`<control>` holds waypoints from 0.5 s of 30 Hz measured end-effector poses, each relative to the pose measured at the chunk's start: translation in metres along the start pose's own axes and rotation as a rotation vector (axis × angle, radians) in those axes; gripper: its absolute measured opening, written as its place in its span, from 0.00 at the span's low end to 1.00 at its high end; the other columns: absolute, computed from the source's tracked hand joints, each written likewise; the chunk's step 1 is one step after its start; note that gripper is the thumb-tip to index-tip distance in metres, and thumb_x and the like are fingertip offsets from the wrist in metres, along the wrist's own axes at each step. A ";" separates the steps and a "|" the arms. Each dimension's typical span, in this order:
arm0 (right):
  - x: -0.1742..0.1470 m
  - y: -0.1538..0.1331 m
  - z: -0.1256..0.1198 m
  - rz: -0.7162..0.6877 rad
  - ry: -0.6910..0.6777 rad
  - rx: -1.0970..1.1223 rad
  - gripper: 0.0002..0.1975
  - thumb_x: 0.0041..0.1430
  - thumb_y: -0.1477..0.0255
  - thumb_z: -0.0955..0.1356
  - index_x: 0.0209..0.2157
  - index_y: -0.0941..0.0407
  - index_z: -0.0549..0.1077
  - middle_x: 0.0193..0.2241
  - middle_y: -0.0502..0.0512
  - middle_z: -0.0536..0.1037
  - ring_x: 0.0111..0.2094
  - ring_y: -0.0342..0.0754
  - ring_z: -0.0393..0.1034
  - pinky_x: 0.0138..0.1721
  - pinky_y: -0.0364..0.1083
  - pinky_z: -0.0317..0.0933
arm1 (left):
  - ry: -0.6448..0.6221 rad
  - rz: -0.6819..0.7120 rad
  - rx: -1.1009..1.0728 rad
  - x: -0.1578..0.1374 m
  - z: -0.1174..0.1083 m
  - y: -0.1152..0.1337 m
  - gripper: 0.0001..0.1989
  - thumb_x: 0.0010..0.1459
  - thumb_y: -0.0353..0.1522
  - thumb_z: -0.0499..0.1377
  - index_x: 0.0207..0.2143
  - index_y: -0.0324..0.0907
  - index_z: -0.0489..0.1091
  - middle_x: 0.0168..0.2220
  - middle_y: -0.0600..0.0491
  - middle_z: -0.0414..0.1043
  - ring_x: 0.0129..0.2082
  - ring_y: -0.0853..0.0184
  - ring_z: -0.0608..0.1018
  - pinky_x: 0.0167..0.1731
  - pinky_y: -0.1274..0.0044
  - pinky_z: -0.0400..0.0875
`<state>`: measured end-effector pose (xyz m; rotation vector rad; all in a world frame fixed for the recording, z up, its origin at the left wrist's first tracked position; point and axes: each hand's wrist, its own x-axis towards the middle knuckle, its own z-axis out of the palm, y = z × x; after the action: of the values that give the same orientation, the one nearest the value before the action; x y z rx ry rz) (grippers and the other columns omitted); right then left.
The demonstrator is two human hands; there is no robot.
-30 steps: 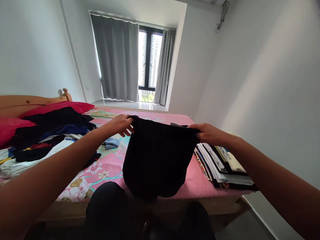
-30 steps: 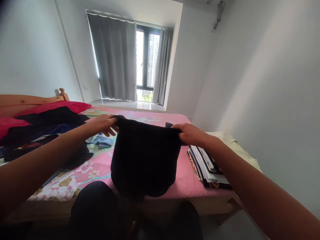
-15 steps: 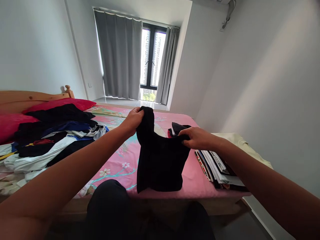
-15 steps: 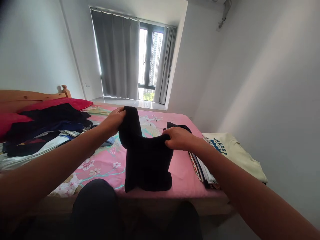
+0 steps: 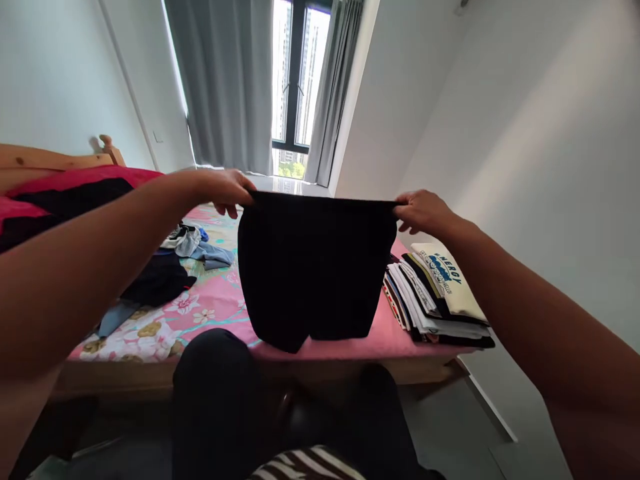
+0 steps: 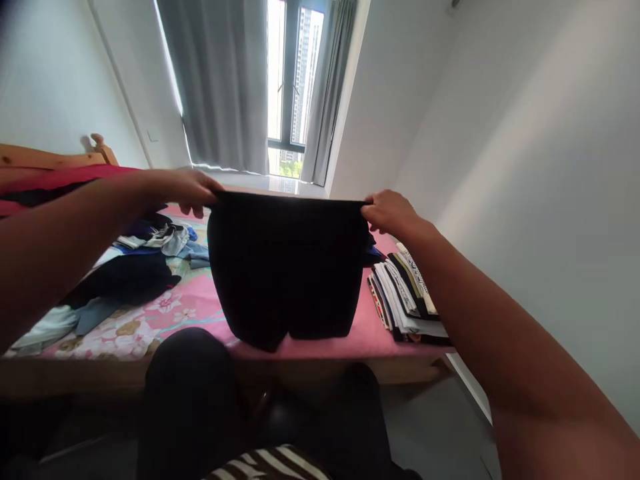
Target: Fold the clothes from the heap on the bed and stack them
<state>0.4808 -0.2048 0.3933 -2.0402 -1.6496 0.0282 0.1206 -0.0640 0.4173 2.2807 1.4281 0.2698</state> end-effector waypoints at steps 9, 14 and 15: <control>-0.003 -0.021 0.007 -0.011 -0.034 0.345 0.13 0.50 0.73 0.66 0.39 0.57 0.74 0.27 0.56 0.76 0.26 0.49 0.74 0.25 0.46 0.71 | 0.266 0.147 -0.527 0.008 0.028 0.010 0.20 0.60 0.29 0.54 0.55 0.34 0.63 0.38 0.48 0.72 0.30 0.73 0.74 0.40 0.71 0.72; -0.004 -0.018 0.002 0.055 -0.150 0.397 0.14 0.51 0.72 0.66 0.41 0.58 0.73 0.32 0.59 0.76 0.27 0.51 0.74 0.25 0.49 0.71 | 0.177 0.026 -0.257 -0.007 0.015 -0.001 0.17 0.57 0.28 0.55 0.48 0.30 0.69 0.28 0.51 0.71 0.33 0.69 0.75 0.42 0.68 0.70; -0.004 -0.018 0.001 0.052 -0.208 0.416 0.15 0.51 0.71 0.66 0.42 0.58 0.73 0.34 0.59 0.76 0.28 0.52 0.74 0.26 0.50 0.72 | 0.138 0.003 -0.247 -0.010 0.011 -0.005 0.17 0.58 0.30 0.54 0.48 0.29 0.68 0.27 0.52 0.71 0.35 0.67 0.76 0.42 0.66 0.70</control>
<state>0.4634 -0.2057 0.3984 -1.8024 -1.5507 0.5703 0.1164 -0.0738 0.4058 2.0972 1.3732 0.5809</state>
